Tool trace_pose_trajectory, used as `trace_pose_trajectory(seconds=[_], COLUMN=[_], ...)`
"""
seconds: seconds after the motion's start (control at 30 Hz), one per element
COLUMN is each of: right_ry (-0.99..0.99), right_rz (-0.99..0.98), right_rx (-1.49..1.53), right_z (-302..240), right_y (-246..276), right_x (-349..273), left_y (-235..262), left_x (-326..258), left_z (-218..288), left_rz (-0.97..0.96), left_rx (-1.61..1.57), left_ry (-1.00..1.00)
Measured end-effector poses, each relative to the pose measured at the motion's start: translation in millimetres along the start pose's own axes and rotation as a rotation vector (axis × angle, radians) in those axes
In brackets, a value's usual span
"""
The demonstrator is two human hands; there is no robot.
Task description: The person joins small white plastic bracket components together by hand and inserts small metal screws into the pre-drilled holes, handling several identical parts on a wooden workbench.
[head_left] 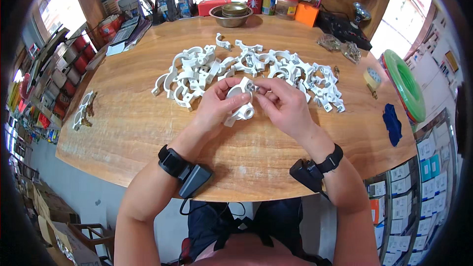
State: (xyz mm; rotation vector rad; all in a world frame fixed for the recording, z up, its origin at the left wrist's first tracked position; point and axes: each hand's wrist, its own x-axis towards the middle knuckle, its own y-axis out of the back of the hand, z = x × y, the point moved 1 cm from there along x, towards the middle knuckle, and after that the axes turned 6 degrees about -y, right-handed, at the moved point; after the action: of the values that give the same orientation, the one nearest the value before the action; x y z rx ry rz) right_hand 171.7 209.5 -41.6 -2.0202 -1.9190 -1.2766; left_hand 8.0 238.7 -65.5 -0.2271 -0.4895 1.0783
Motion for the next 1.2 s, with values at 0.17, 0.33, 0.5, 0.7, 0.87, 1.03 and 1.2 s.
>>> trace_pose_trajectory(seconds=[0.17, 0.33, 0.5, 0.7, 0.87, 1.03, 1.2], right_ry=[0.132, 0.196, 0.127, 0.147, 0.139, 0.247, 0.229], right_rz=[0.014, -0.020, 0.039, 0.022, 0.032, 0.050, 0.032], right_rx=[-0.084, -0.079, -0.030, -0.076, -0.117, -0.136, -0.151], right_z=[0.3, 3.9, -1.9, 3.2, -0.8, 2.7, -0.3], right_y=[1.8, 0.3, 0.0, 1.1, 5.3, 6.3, 5.2], right_x=[0.9, -0.1, 1.6, 0.2, 1.7, 2.5, 2.1], left_y=[-2.2, -0.1, -3.1, -3.9, -5.1, -5.7, -2.8], left_x=[-1.4, -1.0, -2.2, -1.8, -3.9, -3.7, -2.6], left_z=[2.6, 4.7, 4.7, 4.0, 5.6, 6.7, 5.5], left_rz=[-0.005, 0.041, -0.009, -0.068, -0.036, -0.063, -0.077], left_rx=[0.027, 0.060, 0.052, 0.081, 0.034, 0.049, -0.019], left_ry=[0.016, -0.003, 0.038, 0.077, 0.076, 0.131, 0.115])
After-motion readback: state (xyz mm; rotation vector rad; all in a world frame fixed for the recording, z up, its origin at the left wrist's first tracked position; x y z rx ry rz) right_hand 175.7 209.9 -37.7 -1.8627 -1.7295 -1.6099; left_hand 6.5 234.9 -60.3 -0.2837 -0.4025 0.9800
